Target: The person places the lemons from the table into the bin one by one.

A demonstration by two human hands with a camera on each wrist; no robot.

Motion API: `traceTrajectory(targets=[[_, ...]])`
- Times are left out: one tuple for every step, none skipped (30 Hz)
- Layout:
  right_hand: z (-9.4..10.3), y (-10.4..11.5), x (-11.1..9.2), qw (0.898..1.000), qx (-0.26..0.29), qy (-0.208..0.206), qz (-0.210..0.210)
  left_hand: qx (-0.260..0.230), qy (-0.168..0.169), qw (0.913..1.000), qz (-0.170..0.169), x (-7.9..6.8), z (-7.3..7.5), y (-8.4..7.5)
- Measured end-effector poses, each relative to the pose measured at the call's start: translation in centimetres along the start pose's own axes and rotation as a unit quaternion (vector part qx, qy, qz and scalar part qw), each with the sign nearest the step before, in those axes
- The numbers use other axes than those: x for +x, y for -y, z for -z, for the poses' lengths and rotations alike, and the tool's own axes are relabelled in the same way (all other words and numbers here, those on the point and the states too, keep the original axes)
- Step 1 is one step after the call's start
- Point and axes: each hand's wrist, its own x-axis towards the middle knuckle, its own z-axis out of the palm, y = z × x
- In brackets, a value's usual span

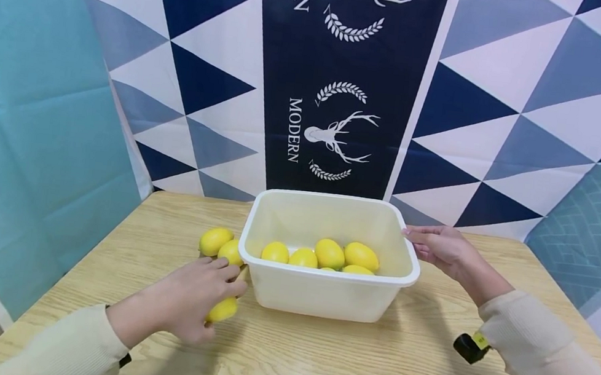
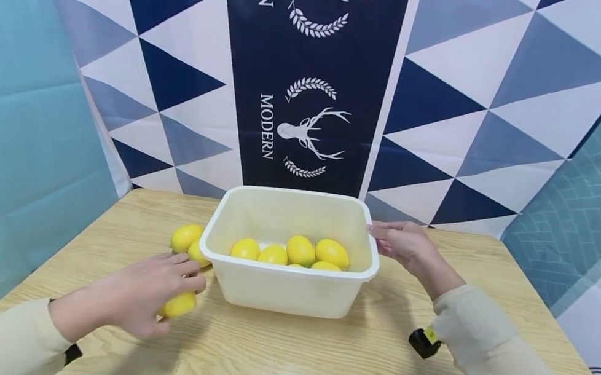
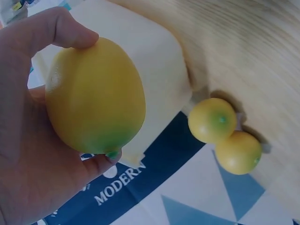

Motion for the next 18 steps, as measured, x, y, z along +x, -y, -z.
traceTrajectory(targets=[[0.0, 0.0, 0.0, 1.0, 0.0, 0.0, 0.001, -0.001, -0.001, 1.0, -0.001, 0.0, 0.2, -0.1], [0.0, -0.1, 0.0, 1.0, 0.0, 0.0, 0.001, -0.002, -0.002, 1.0, -0.002, -0.1, 0.3, -0.2], [0.0, -0.1, 0.0, 1.0, -0.001, -0.001, 0.002, -0.002, -0.002, 1.0, -0.003, -0.1, 0.5, -0.3], [0.0, -0.1, 0.0, 1.0, -0.001, -0.002, 0.002, -0.002, -0.003, 1.0, -0.005, -0.2, 0.7, -0.4], [0.0, -0.1, 0.0, 1.0, -0.001, -0.002, 0.002, 0.001, -0.005, 0.9999, -0.009, -0.2, 0.9, -0.6], [0.0, -0.1, 0.0, 1.0, -0.001, -0.003, 0.002, 0.002, -0.007, 0.9999, -0.012, -0.2, 1.0, -0.7], [0.0, -0.1, 0.0, 1.0, -0.001, -0.003, 0.002, 0.002, -0.008, 0.9998, -0.016, -0.2, 1.2, -0.9], [0.0, -0.1, 0.0, 1.0, -0.001, -0.004, 0.001, 0.002, -0.009, 0.9998, -0.02, -0.2, 1.4, -1.1], [0.0, -0.1, 0.0, 1.0, -0.003, -0.004, 0.001, 0.002, -0.011, 0.9997, -0.024, -0.3, 1.5, -1.2], [0.0, -0.1, 0.0, 1.0, -0.003, -0.003, 0.001, -0.001, -0.012, 0.9996, -0.027, -0.3, 1.7, -1.4], [0.0, -0.1, 0.0, 1.0, -0.005, -0.003, 0.0, -0.003, -0.013, 0.9995, -0.029, -0.2, 1.8, -1.6], [0.0, -0.1, 0.0, 1.0, -0.006, -0.003, 0.0, -0.008, -0.014, 0.9994, -0.03, -0.2, 2.0, -1.7], [0.0, -0.2, 0.0, 1.0, -0.007, -0.002, 0.0, -0.011, -0.014, 0.9994, -0.031, -0.2, 2.1, -1.8], [0.0, -0.2, 0.0, 1.0, -0.008, -0.003, 0.001, -0.014, -0.015, 0.9993, -0.031, -0.1, 2.3, -1.9], [0.0, -0.2, 0.0, 1.0, -0.009, -0.003, 0.001, -0.016, -0.016, 0.9993, -0.031, -0.1, 2.5, -2.0], [0.0, -0.2, 0.0, 1.0, -0.008, -0.002, 0.001, -0.018, -0.017, 0.9992, -0.031, 0.0, 2.7, -2.0], [0.0, -0.2, 0.0, 1.0, -0.008, -0.002, 0.002, -0.02, -0.017, 0.9992, -0.031, 0.1, 2.9, -2.1], [0.0, -0.2, 0.0, 1.0, -0.007, -0.002, 0.003, -0.021, -0.018, 0.9992, -0.031, 0.2, 3.1, -2.1]])
